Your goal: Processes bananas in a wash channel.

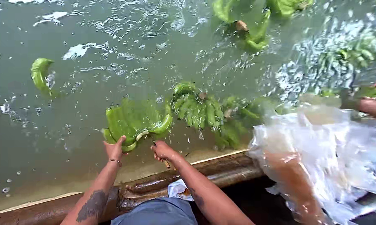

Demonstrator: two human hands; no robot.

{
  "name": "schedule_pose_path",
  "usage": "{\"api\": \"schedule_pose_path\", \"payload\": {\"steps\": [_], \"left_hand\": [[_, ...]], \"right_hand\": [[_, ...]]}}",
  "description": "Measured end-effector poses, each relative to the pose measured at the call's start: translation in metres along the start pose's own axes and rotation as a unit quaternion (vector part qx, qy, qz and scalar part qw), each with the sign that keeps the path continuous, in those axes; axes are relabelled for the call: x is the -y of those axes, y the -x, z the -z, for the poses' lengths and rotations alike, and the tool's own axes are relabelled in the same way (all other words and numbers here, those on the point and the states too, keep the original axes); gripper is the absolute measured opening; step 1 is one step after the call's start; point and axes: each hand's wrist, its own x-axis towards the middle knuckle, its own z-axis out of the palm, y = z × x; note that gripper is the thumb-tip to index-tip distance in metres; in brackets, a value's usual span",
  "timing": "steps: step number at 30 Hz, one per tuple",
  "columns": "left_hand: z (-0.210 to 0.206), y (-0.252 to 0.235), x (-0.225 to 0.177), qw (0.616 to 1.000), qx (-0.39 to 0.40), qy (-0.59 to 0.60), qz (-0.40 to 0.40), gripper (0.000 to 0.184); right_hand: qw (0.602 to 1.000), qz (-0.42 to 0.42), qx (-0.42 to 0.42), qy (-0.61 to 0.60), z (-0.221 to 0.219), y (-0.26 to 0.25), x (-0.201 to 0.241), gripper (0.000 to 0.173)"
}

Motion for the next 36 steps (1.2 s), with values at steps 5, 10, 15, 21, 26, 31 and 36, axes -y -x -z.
{"api": "schedule_pose_path", "payload": {"steps": [5,10,15,21,26,31,36], "left_hand": [[-0.006,0.011,0.034,0.997,-0.023,0.02,-0.065,0.101],[-0.003,0.0,0.042,0.994,-0.017,0.02,-0.101,0.102],[0.027,-0.001,0.041,0.835,-0.032,-0.3,-0.46,0.114],[-0.027,-0.022,0.0,0.634,0.174,-0.663,-0.359,0.052],[-0.004,-0.024,-0.044,0.746,0.259,-0.504,-0.35,0.039],[0.079,-0.074,-0.064,0.926,0.268,-0.189,-0.185,0.037],[0.117,-0.101,-0.042,0.993,0.096,-0.069,0.023,0.056]], "right_hand": [[0.999,0.018,-0.031,0.029,-0.003,-0.008,0.015,0.037],[0.987,0.139,-0.035,0.069,-0.009,0.022,0.0,0.035],[0.98,0.156,-0.115,0.036,0.008,0.093,-0.073,0.038],[0.91,0.124,-0.326,-0.222,-0.017,0.028,-0.179,0.04],[0.906,0.119,-0.38,-0.144,-0.026,0.015,-0.186,0.042],[0.902,0.13,-0.384,-0.147,-0.026,0.014,-0.191,0.042],[0.902,0.135,-0.385,-0.144,-0.028,0.011,-0.193,0.043]]}}
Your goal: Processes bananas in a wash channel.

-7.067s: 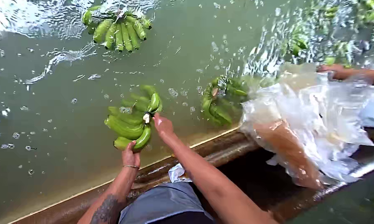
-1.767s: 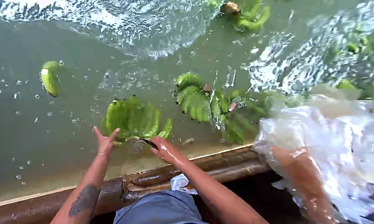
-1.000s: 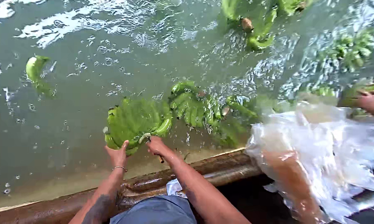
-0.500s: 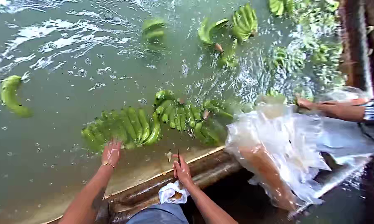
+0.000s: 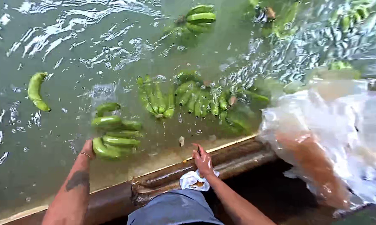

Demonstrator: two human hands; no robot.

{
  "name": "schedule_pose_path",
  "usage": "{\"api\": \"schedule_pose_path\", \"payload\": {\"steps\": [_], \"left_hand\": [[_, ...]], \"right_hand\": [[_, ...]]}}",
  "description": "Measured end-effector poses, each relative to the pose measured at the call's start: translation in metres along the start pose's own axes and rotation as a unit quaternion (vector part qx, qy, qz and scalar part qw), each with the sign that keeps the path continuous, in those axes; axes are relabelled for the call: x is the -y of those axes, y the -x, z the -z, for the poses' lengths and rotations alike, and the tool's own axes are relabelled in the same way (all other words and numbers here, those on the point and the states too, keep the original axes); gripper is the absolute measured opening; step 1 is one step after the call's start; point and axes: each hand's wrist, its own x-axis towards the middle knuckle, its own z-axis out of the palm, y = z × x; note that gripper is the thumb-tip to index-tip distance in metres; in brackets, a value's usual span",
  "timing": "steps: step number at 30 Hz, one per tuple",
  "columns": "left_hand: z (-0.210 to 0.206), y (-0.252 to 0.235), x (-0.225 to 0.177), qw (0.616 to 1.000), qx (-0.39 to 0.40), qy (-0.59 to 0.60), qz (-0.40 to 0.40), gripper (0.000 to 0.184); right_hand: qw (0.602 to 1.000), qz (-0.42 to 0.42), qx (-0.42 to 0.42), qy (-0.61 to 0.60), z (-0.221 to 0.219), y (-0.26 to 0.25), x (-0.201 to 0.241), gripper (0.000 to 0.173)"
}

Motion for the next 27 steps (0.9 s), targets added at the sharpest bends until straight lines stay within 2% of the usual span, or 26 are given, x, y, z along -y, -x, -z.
{"api": "schedule_pose_path", "payload": {"steps": [4,8,10,13,15,17,19,21,24,27], "left_hand": [[0.011,0.004,0.026,0.998,0.053,0.038,0.012,0.054],[0.011,0.004,0.044,0.997,0.027,0.072,0.014,0.064],[0.005,0.005,0.042,0.991,0.022,0.128,-0.013,0.071],[0.005,0.011,0.039,0.967,0.043,0.236,-0.092,0.066],[0.005,0.015,0.037,0.943,0.111,0.294,-0.108,0.071],[-0.005,0.024,0.028,0.939,0.133,0.304,-0.088,0.072],[-0.022,0.032,0.023,0.945,0.125,0.276,-0.124,0.052],[-0.047,0.038,0.02,0.957,0.093,0.186,-0.201,0.038],[-0.088,0.046,0.021,0.957,0.028,0.038,-0.287,0.056],[-0.119,0.062,0.026,0.937,-0.075,-0.111,-0.323,0.066]], "right_hand": [[1.0,0.013,-0.012,0.0,0.0,-0.001,-0.002,0.042],[1.0,0.0,0.006,-0.002,-0.003,0.0,0.002,0.043],[0.997,-0.043,0.06,-0.016,0.004,-0.006,0.014,0.04],[0.974,-0.101,0.186,-0.084,0.029,-0.033,0.042,0.037],[0.981,-0.075,0.161,-0.081,0.043,-0.056,0.048,0.037],[0.993,-0.059,0.082,-0.065,0.039,-0.08,0.046,0.036],[0.995,-0.052,0.061,-0.053,0.014,-0.094,0.051,0.039],[0.991,-0.031,0.122,-0.041,-0.023,-0.086,0.08,0.045],[0.96,0.045,0.278,-0.005,-0.07,-0.057,0.147,0.047],[0.926,0.06,0.37,0.036,-0.095,-0.039,0.2,0.043]]}}
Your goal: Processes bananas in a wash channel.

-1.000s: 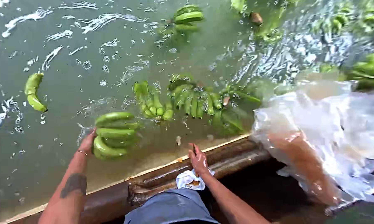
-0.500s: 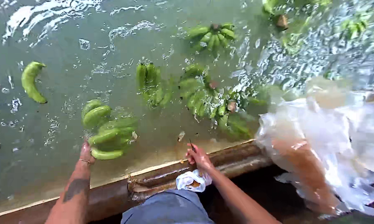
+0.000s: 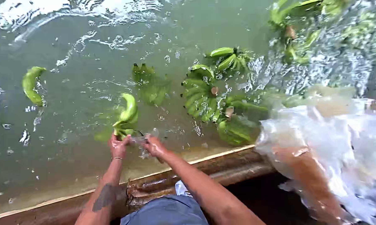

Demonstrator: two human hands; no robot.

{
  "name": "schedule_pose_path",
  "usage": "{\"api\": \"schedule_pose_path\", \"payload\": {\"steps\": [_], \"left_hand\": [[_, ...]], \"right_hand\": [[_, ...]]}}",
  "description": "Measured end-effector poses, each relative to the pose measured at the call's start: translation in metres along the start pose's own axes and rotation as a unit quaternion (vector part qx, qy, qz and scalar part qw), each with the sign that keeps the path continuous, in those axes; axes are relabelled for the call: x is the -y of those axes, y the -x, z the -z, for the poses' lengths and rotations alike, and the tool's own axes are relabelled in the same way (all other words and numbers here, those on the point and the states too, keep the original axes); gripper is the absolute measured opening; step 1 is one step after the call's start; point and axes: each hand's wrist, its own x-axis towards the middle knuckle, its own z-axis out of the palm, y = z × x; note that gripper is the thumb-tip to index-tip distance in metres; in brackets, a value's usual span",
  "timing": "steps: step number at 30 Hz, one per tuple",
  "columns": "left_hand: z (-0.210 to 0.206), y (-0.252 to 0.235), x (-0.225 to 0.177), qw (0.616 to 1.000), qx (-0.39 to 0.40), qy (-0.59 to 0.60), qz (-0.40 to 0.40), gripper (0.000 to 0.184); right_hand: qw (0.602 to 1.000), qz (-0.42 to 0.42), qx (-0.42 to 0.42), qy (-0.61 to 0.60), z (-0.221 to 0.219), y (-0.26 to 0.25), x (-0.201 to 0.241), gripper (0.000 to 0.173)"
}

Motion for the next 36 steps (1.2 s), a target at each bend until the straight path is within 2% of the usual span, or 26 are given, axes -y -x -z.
{"api": "schedule_pose_path", "payload": {"steps": [2,4,9,14,16,18,20,22,23,25,28,30,31,32,33,34,35,36], "left_hand": [[-0.006,0.008,-0.012,0.993,0.014,-0.118,-0.01,0.073],[-0.012,0.011,-0.009,0.983,0.018,-0.178,-0.041,0.073],[-0.022,0.015,0.01,0.965,-0.019,-0.203,-0.163,0.068],[-0.027,0.019,0.022,0.94,-0.054,-0.222,-0.253,0.063],[-0.027,0.019,0.017,0.929,-0.051,-0.248,-0.269,0.049],[-0.025,0.018,0.005,0.93,-0.025,-0.279,-0.237,0.039],[-0.018,0.002,-0.003,0.935,0.003,-0.296,-0.195,0.043],[-0.006,-0.009,0.003,0.932,0.032,-0.317,-0.171,0.057],[0.001,-0.01,0.015,0.929,0.037,-0.321,-0.181,0.06],[0.017,-0.011,0.04,0.917,0.011,-0.307,-0.253,0.06],[0.043,0.017,0.068,0.923,0.038,-0.294,-0.245,0.064],[0.059,0.041,0.09,0.936,0.037,-0.258,-0.237,0.063],[0.065,0.052,0.104,0.943,0.007,-0.235,-0.234,0.072],[0.068,0.062,0.113,0.961,-0.03,-0.191,-0.198,0.09],[0.066,0.068,0.114,0.98,-0.069,-0.133,-0.128,0.104],[0.061,0.071,0.114,0.991,-0.107,-0.069,-0.028,0.107],[0.054,0.069,0.113,0.986,-0.14,0.027,0.092,0.099],[0.045,0.063,0.113,0.954,-0.17,0.122,0.214,0.084]], "right_hand": [[0.999,-0.041,0.029,0.018,-0.002,-0.005,0.02,0.038],[0.996,-0.081,0.04,-0.005,-0.003,-0.008,0.029,0.034],[0.987,-0.119,0.039,-0.101,-0.009,-0.004,0.027,0.026],[0.985,-0.122,0.005,-0.124,-0.01,0.0,0.038,0.025],[0.993,-0.106,-0.028,-0.041,-0.014,-0.002,0.049,0.031],[0.994,-0.083,-0.036,0.059,-0.024,0.014,0.067,0.041],[0.992,0.023,-0.019,0.12,-0.039,0.055,0.086,0.042],[0.987,0.122,-0.001,0.103,-0.037,0.092,0.102,0.041],[0.984,0.156,-0.032,0.078,-0.026,0.091,0.101,0.038],[0.973,0.173,-0.146,0.045,0.022,0.051,0.081,0.031],[0.947,0.118,-0.295,0.048,0.098,-0.018,0.034,0.032],[0.938,0.075,-0.336,0.036,0.121,-0.052,0.017,0.037],[0.943,0.034,-0.331,0.015,0.124,-0.066,0.013,0.044],[0.947,-0.007,-0.319,-0.021,0.124,-0.08,0.013,0.051],[0.948,-0.035,-0.307,-0.075,0.119,-0.095,0.015,0.057],[0.942,-0.041,-0.298,-0.146,0.11,-0.109,0.017,0.059],[0.932,-0.033,-0.284,-0.221,0.099,-0.122,0.019,0.061],[0.922,-0.028,-0.28,-0.267,0.09,-0.134,0.026,0.064]]}}
